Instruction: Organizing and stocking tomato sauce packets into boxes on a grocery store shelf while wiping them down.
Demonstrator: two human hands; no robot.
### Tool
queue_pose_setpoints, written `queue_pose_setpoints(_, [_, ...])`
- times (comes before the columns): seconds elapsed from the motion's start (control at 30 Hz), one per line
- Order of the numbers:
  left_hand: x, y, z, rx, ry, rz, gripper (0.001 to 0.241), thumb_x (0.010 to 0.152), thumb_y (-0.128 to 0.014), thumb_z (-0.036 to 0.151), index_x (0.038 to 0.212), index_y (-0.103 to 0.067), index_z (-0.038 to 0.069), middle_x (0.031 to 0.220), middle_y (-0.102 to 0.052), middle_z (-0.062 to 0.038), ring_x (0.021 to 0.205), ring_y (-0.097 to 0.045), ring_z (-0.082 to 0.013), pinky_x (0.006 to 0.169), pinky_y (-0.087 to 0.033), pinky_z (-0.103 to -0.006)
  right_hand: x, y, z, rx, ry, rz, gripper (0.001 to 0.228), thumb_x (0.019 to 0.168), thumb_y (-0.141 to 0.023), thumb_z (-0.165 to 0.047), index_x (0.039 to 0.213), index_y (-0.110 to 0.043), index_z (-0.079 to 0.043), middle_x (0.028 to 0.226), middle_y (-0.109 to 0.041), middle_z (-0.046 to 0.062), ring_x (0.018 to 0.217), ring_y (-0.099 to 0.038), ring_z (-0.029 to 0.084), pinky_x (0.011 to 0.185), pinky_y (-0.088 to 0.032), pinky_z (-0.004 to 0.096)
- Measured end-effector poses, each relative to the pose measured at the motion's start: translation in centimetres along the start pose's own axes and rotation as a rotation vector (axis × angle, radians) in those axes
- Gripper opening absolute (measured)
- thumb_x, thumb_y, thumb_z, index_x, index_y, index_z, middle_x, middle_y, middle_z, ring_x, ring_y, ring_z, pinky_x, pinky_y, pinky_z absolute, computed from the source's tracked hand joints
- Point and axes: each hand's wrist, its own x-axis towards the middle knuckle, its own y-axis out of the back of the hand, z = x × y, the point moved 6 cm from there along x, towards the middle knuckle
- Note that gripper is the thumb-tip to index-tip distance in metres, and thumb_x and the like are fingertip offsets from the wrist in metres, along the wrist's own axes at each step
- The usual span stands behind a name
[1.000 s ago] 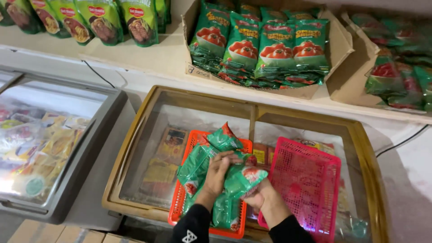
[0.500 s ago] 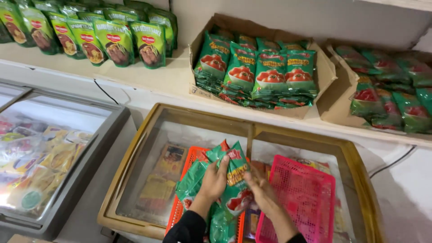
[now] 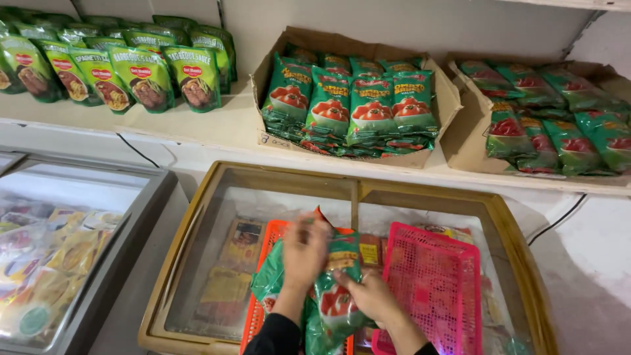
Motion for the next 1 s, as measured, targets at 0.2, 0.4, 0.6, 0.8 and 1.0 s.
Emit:
queue_pose_setpoints(0.2, [-0.2,4.2,-5.5,0.796,0.222,0.282,0.042,0.089,-0.061,0.052,0.105,-0.077,0.016,0.108,-0.070,-0.016,0.105,-0.062,-0.0370,0.093,-0.050,-0.0482,-1.2,-0.5,-1.4,0.077,0.205,-0.055,0.026,0.093,-0.077,-0.011,0.072,-0.073,0.003,0.057,-0.060,0.004,0.045,-0.047,0.012,0.043,-0.037,0.029])
queue_pose_setpoints(0.4, [-5.2,7.1,-18.8,-0.037,0.964,0.302,0.053,0.103,-0.056,0.041,0.094,-0.072,-0.010,0.079,-0.069,-0.019,0.057,-0.059,-0.0247,0.045,-0.044,-0.0366,-0.3,0.8,-1.9,0.357,0.105,0.068,0.032,0.092,-0.074,-0.020,0.089,-0.075,0.011,0.074,-0.074,0.019,0.054,-0.065,0.024,0.049,-0.053,0.034])
queue_pose_setpoints(0.6, [-10.9,4.4,-24.3,-0.315,1.101,0.262,0.050,0.105,-0.060,0.037,0.083,-0.066,-0.007,0.054,-0.049,-0.010,0.039,-0.039,-0.0189,0.033,-0.043,-0.0392,-2.5,0.9,-6.9,0.356,0.208,0.086,0.027,0.091,-0.076,-0.015,0.089,-0.074,0.012,0.073,-0.073,0.018,0.053,-0.062,0.021,0.047,-0.051,0.033])
queue_pose_setpoints(0.8, [-8.8,3.6,-26.4,-0.006,0.963,0.171,0.054,0.089,-0.063,0.039,0.110,-0.073,-0.009,0.096,-0.073,-0.021,0.074,-0.064,-0.0288,0.057,-0.047,-0.0382,-4.6,1.4,-10.8,0.446,0.207,0.096,0.027,0.092,-0.073,-0.014,0.101,-0.072,0.012,0.084,-0.077,0.023,0.062,-0.068,0.027,0.055,-0.056,0.037])
queue_pose_setpoints(1.0, [-3.0,2.1,-28.8,0.264,0.748,-0.010,0.072,0.082,-0.061,0.060,0.118,-0.077,-0.001,0.111,-0.078,-0.019,0.096,-0.072,-0.0284,0.079,-0.056,-0.0353,-6.7,3.5,-18.0,0.509,0.386,0.043,0.028,0.093,-0.070,-0.010,0.102,-0.074,0.016,0.086,-0.077,0.027,0.062,-0.066,0.028,0.055,-0.054,0.037])
